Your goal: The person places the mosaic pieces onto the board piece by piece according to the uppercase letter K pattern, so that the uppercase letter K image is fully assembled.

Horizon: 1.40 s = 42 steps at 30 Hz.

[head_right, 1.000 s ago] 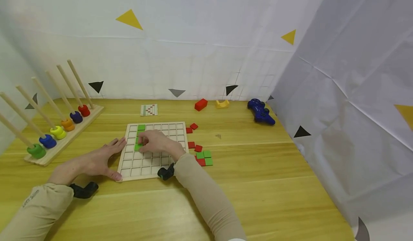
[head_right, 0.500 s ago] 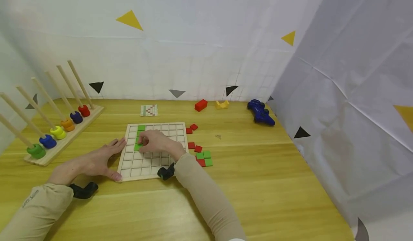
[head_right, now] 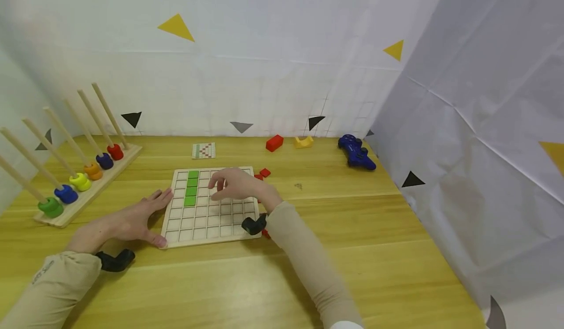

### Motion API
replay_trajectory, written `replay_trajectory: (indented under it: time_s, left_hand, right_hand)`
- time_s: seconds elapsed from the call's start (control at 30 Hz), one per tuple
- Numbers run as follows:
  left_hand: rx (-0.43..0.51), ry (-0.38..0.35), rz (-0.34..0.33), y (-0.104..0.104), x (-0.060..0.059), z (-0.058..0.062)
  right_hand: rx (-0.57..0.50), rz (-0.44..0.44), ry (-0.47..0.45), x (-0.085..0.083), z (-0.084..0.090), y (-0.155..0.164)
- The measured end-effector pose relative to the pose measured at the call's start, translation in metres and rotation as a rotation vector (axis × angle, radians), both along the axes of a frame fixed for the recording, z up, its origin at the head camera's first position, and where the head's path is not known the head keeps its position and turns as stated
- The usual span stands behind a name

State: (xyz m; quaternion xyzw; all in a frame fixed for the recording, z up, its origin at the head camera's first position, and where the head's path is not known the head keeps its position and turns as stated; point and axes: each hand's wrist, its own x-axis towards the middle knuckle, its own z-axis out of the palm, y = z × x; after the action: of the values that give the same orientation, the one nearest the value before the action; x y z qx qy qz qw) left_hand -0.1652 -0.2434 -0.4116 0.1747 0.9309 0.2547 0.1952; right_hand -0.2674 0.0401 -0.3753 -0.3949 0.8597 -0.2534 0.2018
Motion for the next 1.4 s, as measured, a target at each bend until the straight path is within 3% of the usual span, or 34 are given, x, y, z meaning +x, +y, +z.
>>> replay_trajectory:
  time_s: [0.33,0.67,1.0,1.4]
  left_hand:
    - [0.009,0.009,-0.006,0.000,0.002,0.002]
    - [0.002,0.021,-0.010,0.002,0.002,0.002]
    - [-0.007,0.018,-0.010,0.003,0.001,0.002]
    - [-0.014,0.008,0.004,0.002,0.001,0.000]
  right_hand:
    - [-0.042,-0.010,-0.044,-0.016,-0.007,0.079]
    - [-0.025,-0.071,-0.051,-0.019,-0.009,0.145]
    - [0.020,-0.107,-0.066,-0.021,-0.028,0.165]
    - [0.043,-0.084,-0.146,-0.018,-0.026,0.169]
